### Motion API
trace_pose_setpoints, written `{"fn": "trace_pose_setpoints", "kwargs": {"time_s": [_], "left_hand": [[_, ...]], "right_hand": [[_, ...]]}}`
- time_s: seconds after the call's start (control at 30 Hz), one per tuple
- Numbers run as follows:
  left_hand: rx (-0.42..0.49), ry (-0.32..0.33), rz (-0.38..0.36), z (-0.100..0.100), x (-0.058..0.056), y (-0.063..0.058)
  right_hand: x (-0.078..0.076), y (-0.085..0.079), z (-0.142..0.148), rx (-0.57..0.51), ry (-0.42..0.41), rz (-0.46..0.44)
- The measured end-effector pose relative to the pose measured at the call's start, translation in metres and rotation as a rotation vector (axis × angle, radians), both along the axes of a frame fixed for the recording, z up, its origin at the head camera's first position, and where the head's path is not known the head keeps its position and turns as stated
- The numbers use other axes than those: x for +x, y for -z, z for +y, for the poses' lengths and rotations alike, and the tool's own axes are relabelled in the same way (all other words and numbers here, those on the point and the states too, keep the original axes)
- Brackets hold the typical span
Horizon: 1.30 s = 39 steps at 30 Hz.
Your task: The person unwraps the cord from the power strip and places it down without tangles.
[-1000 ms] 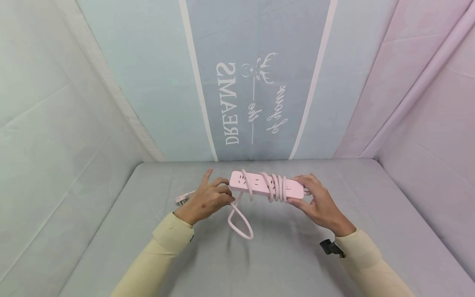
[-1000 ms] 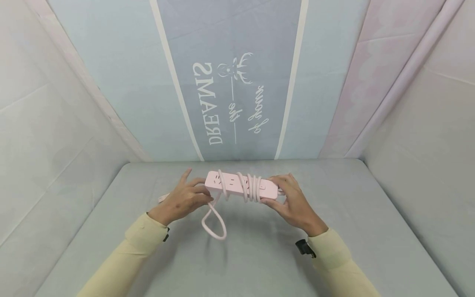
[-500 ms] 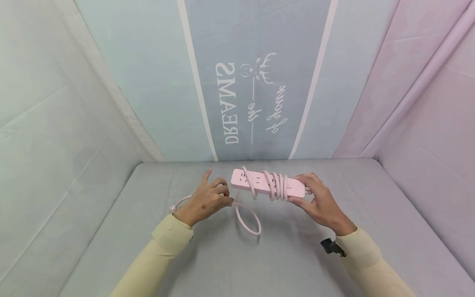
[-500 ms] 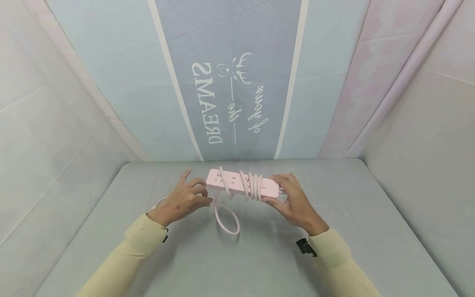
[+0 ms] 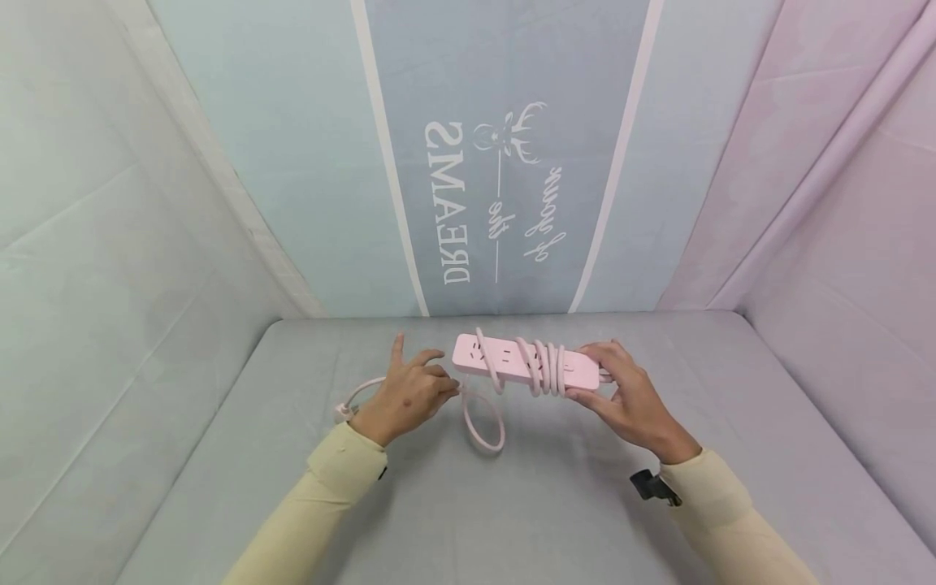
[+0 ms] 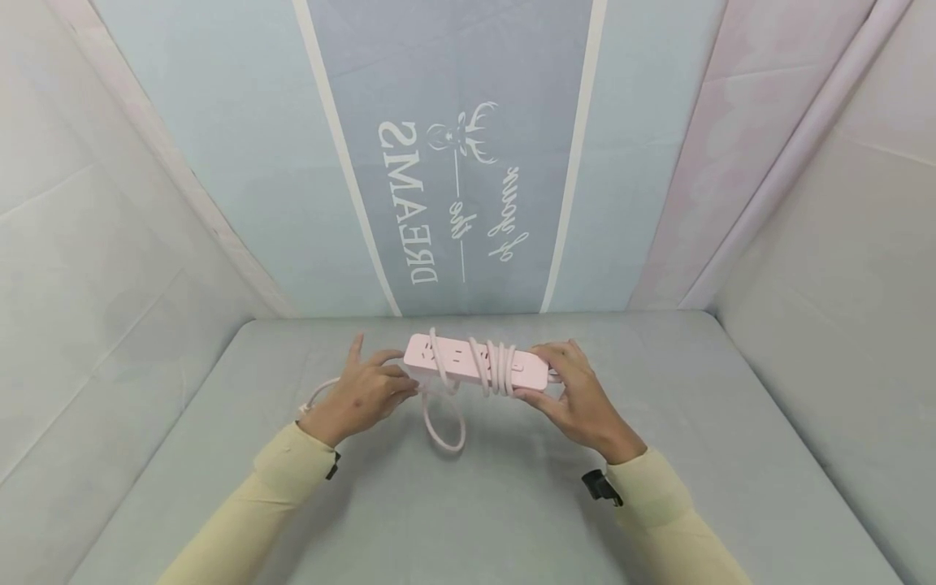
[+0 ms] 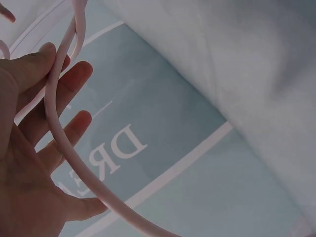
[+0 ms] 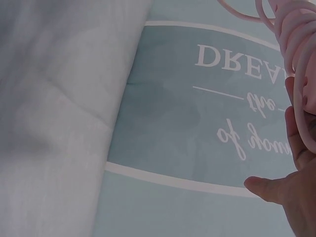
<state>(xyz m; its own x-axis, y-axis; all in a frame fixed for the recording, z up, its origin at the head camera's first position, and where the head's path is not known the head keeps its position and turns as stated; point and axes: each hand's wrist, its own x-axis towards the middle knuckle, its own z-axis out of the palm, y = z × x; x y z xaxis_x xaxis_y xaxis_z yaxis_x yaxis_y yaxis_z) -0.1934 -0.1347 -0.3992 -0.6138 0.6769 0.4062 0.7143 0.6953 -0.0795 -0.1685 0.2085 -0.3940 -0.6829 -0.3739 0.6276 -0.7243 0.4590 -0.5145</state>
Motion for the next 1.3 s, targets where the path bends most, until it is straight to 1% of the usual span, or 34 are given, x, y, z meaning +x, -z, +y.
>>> {"fn": "trace_pose_setpoints", "kwargs": {"time_s": [0.2,0.43,0.5,0.67,0.73,0.87,1.03,1.2,1.3], "left_hand": [[0.044,-0.021,-0.034,0.0,-0.001,0.0],[0.062,-0.047,-0.093,0.0,-0.001,-0.002],[0.069,-0.063,-0.126,0.001,-0.001,-0.002],[0.117,-0.114,-0.251,0.004,-0.003,-0.006],[0.131,-0.127,-0.285,0.006,-0.004,-0.008],[0.161,-0.141,-0.322,0.011,-0.009,-0.012],[0.237,-0.147,-0.378,0.016,-0.013,-0.015],[0.288,-0.136,-0.428,0.017,-0.017,-0.012],[0.319,-0.137,-0.471,0.017,-0.02,-0.01]], "right_hand": [[0.001,0.001,0.0,-0.001,0.014,-0.003],[0.001,0.002,-0.001,-0.013,0.008,-0.012],[0.001,0.002,-0.001,-0.014,0.008,-0.017],[0.002,0.003,0.0,-0.009,0.004,-0.008],[0.002,0.004,0.0,-0.002,0.001,-0.002],[0.003,0.004,0.0,0.001,-0.007,0.001],[0.005,0.006,-0.001,-0.011,-0.018,0.027],[0.007,0.007,-0.002,-0.025,-0.026,0.036],[0.007,0.008,-0.002,-0.033,-0.029,0.038]]}}
